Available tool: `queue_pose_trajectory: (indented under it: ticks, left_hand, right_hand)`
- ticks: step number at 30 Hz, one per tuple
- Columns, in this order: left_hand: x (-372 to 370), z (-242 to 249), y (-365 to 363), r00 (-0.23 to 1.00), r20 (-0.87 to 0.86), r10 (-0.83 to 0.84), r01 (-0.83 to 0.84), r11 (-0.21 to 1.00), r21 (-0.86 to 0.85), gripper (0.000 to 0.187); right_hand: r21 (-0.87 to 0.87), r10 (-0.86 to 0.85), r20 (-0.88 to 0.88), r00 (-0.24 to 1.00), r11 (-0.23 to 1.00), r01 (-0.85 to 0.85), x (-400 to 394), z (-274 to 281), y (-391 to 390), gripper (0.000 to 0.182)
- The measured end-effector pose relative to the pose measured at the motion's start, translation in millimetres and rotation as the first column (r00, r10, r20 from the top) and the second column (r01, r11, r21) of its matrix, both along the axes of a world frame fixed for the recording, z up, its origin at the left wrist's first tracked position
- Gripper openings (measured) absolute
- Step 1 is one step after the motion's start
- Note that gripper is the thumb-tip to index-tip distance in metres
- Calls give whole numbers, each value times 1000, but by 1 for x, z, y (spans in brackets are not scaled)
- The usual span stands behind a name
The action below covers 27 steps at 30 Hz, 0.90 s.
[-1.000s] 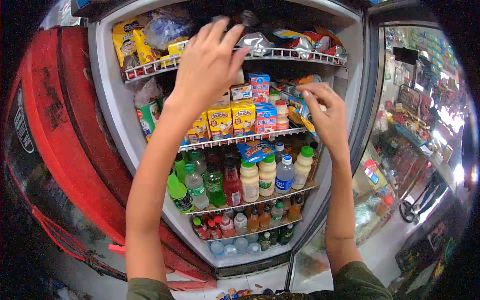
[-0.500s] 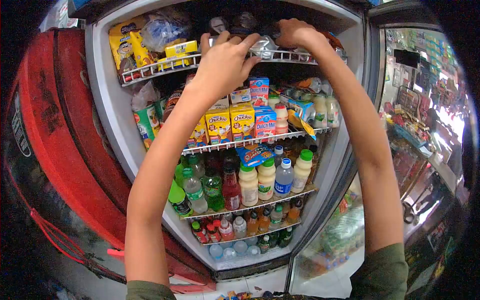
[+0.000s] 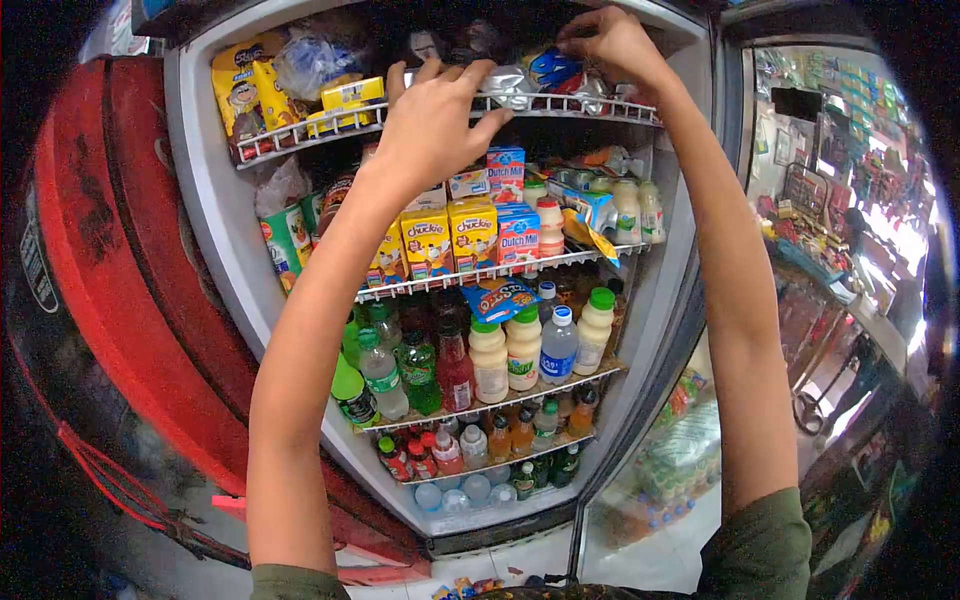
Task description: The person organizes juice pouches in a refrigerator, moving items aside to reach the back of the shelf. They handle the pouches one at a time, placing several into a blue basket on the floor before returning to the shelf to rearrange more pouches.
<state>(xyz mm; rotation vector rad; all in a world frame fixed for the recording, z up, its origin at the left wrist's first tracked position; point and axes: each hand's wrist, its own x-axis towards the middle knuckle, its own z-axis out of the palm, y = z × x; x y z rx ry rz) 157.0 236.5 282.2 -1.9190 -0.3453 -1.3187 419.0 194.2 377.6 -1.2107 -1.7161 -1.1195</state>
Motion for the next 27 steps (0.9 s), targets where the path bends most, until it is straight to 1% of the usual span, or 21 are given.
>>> queue_pose_trajectory:
  ticks: [1,2,3,4,6,7,8,9,10,11,14,15,17,18,20,21,23,24,25,26,27]
  left_hand:
    - [-2,0,-1,1000,-11,5,-5,1000,-30,50]
    - [-3,0,-2,1000,-20,10,-12,998,-62,50]
    - [-4,0,-2,1000,-19,12,-13,998,-61,50]
    - [-4,1,-1,1000,-23,4,-5,998,-67,49]
    - [-5,3,1,1000,-24,-5,3,997,-73,49]
    - [-6,3,0,1000,-29,-9,6,996,-94,47]
    - [-6,3,-1,999,-38,-14,10,993,-116,45]
    - [-6,4,-2,999,-40,-16,12,993,-116,45]
    - [-6,6,-4,998,-10,-70,67,984,-166,44]
    - [-6,8,-5,992,24,-121,123,969,-214,42]
    - [-10,12,-2,988,26,-151,153,960,-233,39]
    - [-11,14,1,989,25,-148,150,961,-233,39]
    - [-12,18,6,985,31,-170,172,947,-271,34]
    - [-12,21,9,985,30,-172,173,946,-274,34]
    - [-18,32,6,978,-11,-206,181,884,-430,30]
    - [-22,40,5,980,-83,-181,141,925,-353,28]
    - [-32,57,9,977,-127,-174,123,934,-334,28]
    - [-36,64,12,971,-168,-168,108,943,-315,28]
    - [-41,70,11,968,-199,-154,82,942,-327,27]
    - [-46,71,5,974,-205,-97,14,926,-376,26]
    - [-50,74,-2,966,-256,-39,-57,932,-357,26]
  right_hand:
    - [-161,79,-87,993,983,-92,0,2,-2,34]
    - [-309,142,-182,973,931,-194,1,3,-3,29]
    - [-450,96,-265,960,868,-211,4,2,-9,34]
    - [-449,98,-262,960,868,-211,6,1,-8,34]
    - [-293,270,-261,927,893,-343,8,-8,-1,34]
    - [-169,100,-338,936,972,-165,5,-11,2,32]
    - [-170,99,-340,935,972,-164,5,-14,3,32]
    - [-69,112,-287,951,988,-137,3,-17,6,33]
    - [36,119,-231,966,993,-114,-3,-20,4,36]
    - [37,119,-229,966,993,-114,-8,-23,1,36]
    - [212,-28,-216,976,974,75,-17,-31,-5,38]
    - [212,-26,-218,976,975,73,-19,-29,-6,38]
    - [219,-204,-106,973,950,223,-18,-25,-4,36]
    - [216,-206,-107,973,950,225,-16,-25,-4,36]
    - [131,-294,-76,953,944,302,-19,-23,-4,33]
    - [133,-292,-76,953,945,300,-20,-23,-4,33]
    - [134,-262,14,965,957,258,-14,-25,-1,31]
    - [132,-258,13,966,958,254,-10,-22,0,31]
    - [31,-183,37,982,983,182,-2,-16,4,30]
    - [-74,-105,52,993,991,109,-1,-15,4,30]
    - [-133,-109,16,994,985,110,1,-12,2,37]
